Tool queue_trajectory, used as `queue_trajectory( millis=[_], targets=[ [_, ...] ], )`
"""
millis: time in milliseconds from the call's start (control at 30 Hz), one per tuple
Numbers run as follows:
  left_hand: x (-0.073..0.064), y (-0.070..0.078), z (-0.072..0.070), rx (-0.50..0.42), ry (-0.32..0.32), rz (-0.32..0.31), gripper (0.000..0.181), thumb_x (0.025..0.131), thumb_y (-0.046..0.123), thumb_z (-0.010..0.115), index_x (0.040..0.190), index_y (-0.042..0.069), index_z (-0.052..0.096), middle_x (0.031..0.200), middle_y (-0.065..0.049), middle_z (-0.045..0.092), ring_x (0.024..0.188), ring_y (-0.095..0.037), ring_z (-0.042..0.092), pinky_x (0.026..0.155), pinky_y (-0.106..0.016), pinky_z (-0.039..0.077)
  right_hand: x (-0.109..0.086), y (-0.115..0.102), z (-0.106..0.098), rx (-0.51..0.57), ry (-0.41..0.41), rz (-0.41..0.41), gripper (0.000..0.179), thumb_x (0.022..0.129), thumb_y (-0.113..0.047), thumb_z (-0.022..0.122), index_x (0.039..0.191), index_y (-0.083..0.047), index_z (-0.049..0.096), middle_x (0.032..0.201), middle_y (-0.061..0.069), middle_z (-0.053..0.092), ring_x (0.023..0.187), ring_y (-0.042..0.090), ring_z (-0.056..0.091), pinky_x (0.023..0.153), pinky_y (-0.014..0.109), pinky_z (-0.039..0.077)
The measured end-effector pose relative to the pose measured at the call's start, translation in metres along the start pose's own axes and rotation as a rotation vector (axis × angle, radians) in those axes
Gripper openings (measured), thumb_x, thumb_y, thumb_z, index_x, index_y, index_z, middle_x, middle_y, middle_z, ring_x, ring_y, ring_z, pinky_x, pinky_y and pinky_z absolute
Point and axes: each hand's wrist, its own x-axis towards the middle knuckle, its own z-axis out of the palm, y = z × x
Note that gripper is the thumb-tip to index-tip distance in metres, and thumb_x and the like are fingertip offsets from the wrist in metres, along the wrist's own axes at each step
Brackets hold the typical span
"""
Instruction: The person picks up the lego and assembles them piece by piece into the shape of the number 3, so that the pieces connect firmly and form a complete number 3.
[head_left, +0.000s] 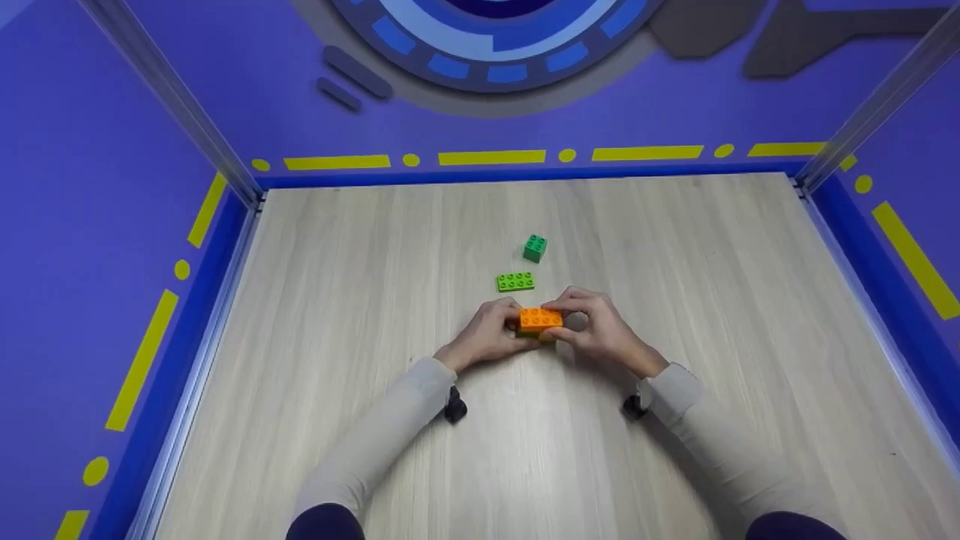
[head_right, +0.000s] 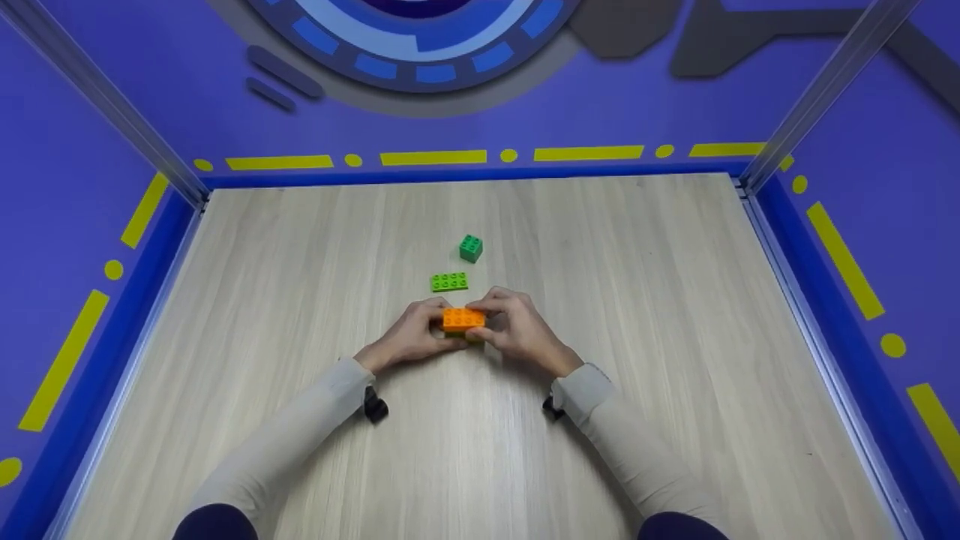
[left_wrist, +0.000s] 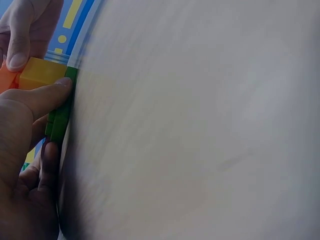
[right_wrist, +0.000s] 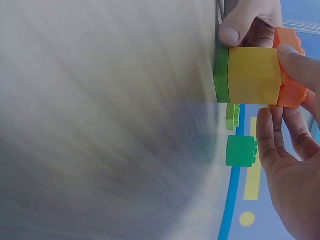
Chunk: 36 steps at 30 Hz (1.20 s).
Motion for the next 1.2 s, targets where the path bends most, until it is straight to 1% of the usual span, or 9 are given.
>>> queue_trajectory(
  millis=[133,333,500,600,733,833,1067,1200],
  targets=[
    [-0.0005,0.0004,-0.0003,0.002,-0.001,-0.001,0.033,0.088,0.036,0.09,0.114,0.016,0.083,0.103,0.003,0.066,0.089,-0.01,0.055,0.084,-0.026,0.045,-0.0009,-0.0005,-0.0004,-0.005,0.002,-0.039,0.036,0.086,-0.018,0.092,0.12,-0.014,0.082,0.104,-0.003,0.074,0.096,0.013,0.067,0.085,0.047,0.06],
    [-0.0015,0.0002,-0.0008,0.012,0.004,0.008,0.033,0.088,0.035,0.091,0.11,0.012,0.082,0.106,0.001,0.067,0.093,-0.009,0.056,0.088,-0.026,0.048,-0.001,0.0005,-0.0006,-0.034,0.004,-0.106,0.038,0.086,-0.017,0.092,0.122,-0.012,0.082,0.104,0.0,0.074,0.097,0.017,0.07,0.085,0.05,0.061],
    [-0.0026,0.0007,-0.0012,0.011,-0.003,0.006,0.033,0.089,0.035,0.09,0.113,0.014,0.082,0.106,0.002,0.066,0.095,-0.01,0.058,0.09,-0.026,0.049,-0.0007,0.0016,0.0001,-0.037,0.004,-0.089,0.038,0.086,-0.018,0.092,0.122,-0.012,0.082,0.104,-0.002,0.074,0.097,0.015,0.07,0.085,0.05,0.061],
    [-0.0029,0.0011,-0.0016,0.025,-0.005,0.021,0.035,0.089,0.036,0.089,0.116,0.015,0.082,0.105,0.001,0.067,0.096,-0.012,0.06,0.091,-0.028,0.05,-0.0007,0.0008,0.0007,-0.022,0.008,-0.067,0.038,0.085,-0.018,0.093,0.121,-0.012,0.082,0.103,-0.003,0.074,0.097,0.015,0.071,0.086,0.051,0.061],
    [-0.0033,0.0016,-0.0026,0.055,-0.011,0.031,0.035,0.09,0.035,0.089,0.117,0.015,0.082,0.106,0.001,0.068,0.098,-0.012,0.062,0.095,-0.03,0.052,-0.0001,-0.0017,0.0013,-0.016,0.002,-0.045,0.037,0.086,-0.021,0.092,0.121,-0.012,0.082,0.103,-0.003,0.075,0.097,0.015,0.071,0.088,0.052,0.061],
    [-0.0029,0.0021,-0.0033,0.059,-0.022,0.028,0.034,0.09,0.034,0.089,0.117,0.014,0.082,0.107,0.001,0.067,0.099,-0.012,0.063,0.096,-0.03,0.053,0.0001,-0.0022,0.0011,-0.028,-0.003,-0.035,0.036,0.088,-0.024,0.091,0.121,-0.012,0.082,0.103,-0.003,0.075,0.098,0.015,0.072,0.088,0.051,0.061],
    [-0.0021,0.0016,-0.0039,0.055,-0.026,0.024,0.034,0.09,0.034,0.089,0.117,0.015,0.082,0.106,0.002,0.067,0.097,-0.011,0.062,0.095,-0.029,0.054,0.0006,-0.0016,0.002,-0.029,0.004,-0.028,0.037,0.086,-0.02,0.092,0.121,-0.011,0.082,0.105,-0.001,0.077,0.099,0.017,0.073,0.09,0.049,0.061],
    [-0.0018,0.0022,-0.0035,0.052,-0.024,0.028,0.034,0.089,0.033,0.09,0.116,0.014,0.083,0.106,0.0,0.067,0.097,-0.012,0.062,0.095,-0.029,0.053,0.0002,-0.0016,0.002,-0.045,0.008,-0.017,0.037,0.086,-0.021,0.092,0.121,-0.011,0.082,0.105,-0.002,0.077,0.099,0.016,0.073,0.091,0.045,0.061]
  ],
)
